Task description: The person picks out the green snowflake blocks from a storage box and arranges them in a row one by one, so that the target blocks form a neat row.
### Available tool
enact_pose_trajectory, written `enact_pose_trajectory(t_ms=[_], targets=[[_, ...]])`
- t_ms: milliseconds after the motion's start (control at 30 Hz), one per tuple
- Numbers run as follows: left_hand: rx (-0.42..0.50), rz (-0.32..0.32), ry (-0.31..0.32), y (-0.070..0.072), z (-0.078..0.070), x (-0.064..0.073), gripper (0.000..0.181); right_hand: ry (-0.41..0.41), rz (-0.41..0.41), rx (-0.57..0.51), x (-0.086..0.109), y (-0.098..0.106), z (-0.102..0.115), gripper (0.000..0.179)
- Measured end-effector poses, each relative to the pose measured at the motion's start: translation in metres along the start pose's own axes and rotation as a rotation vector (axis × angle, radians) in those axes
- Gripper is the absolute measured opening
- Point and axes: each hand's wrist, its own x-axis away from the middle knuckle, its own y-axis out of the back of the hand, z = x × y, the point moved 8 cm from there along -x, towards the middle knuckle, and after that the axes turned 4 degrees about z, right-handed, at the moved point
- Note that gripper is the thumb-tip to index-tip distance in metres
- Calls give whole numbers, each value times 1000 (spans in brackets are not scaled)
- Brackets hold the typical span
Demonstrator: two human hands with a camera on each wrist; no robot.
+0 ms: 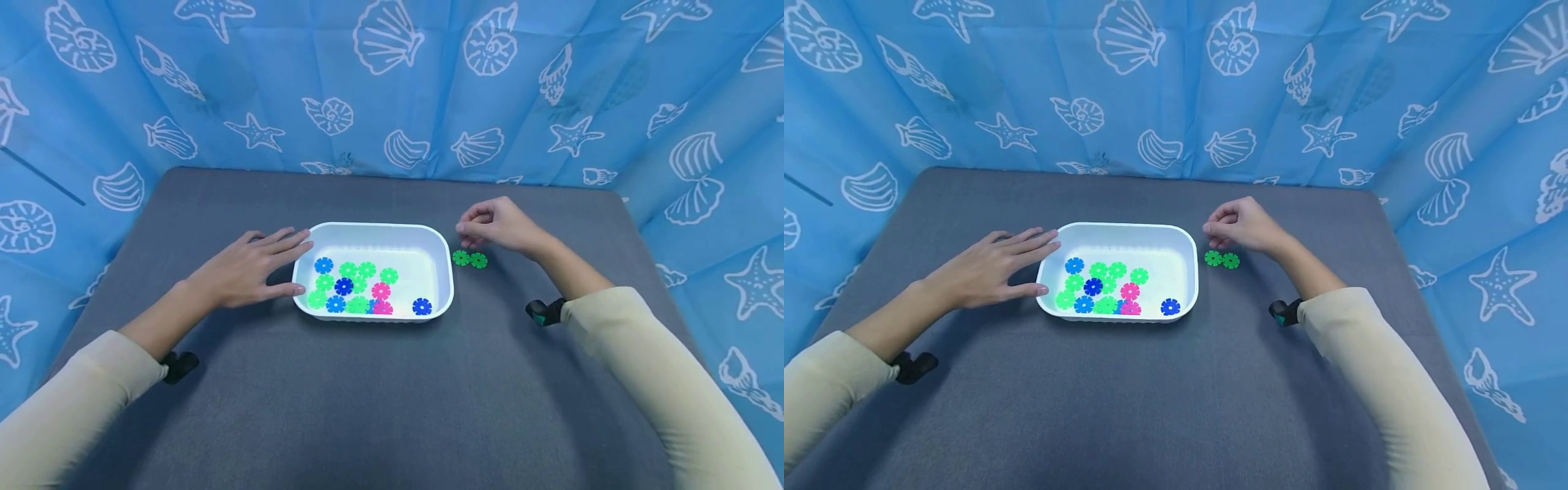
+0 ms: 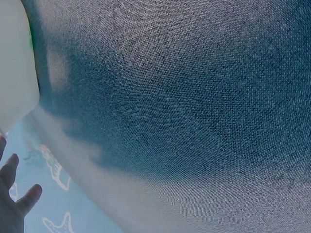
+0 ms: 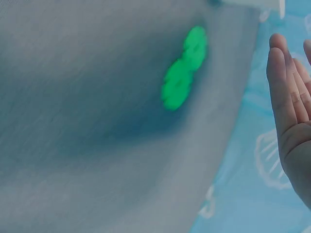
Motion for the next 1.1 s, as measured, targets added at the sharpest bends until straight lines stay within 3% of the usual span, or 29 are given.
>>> enact_pose_trajectory(t_ms=[200, 400, 533, 767, 1100], targets=[[4, 1, 0, 0, -1, 0, 85, 65, 96, 14, -11, -25, 33, 23], [-1, 0, 8, -2, 0, 0, 86, 6, 345, 117, -20, -61, 45, 37], [-5, -3, 11, -2, 0, 1, 85, -30, 446, 160, -23, -75, 49, 43], [-3, -4, 9, -1, -1, 1, 85, -55, 539, 234, -34, -91, 54, 47], [5, 7, 4, 1, -1, 1, 85, -63, 570, 281, -54, -103, 59, 51]])
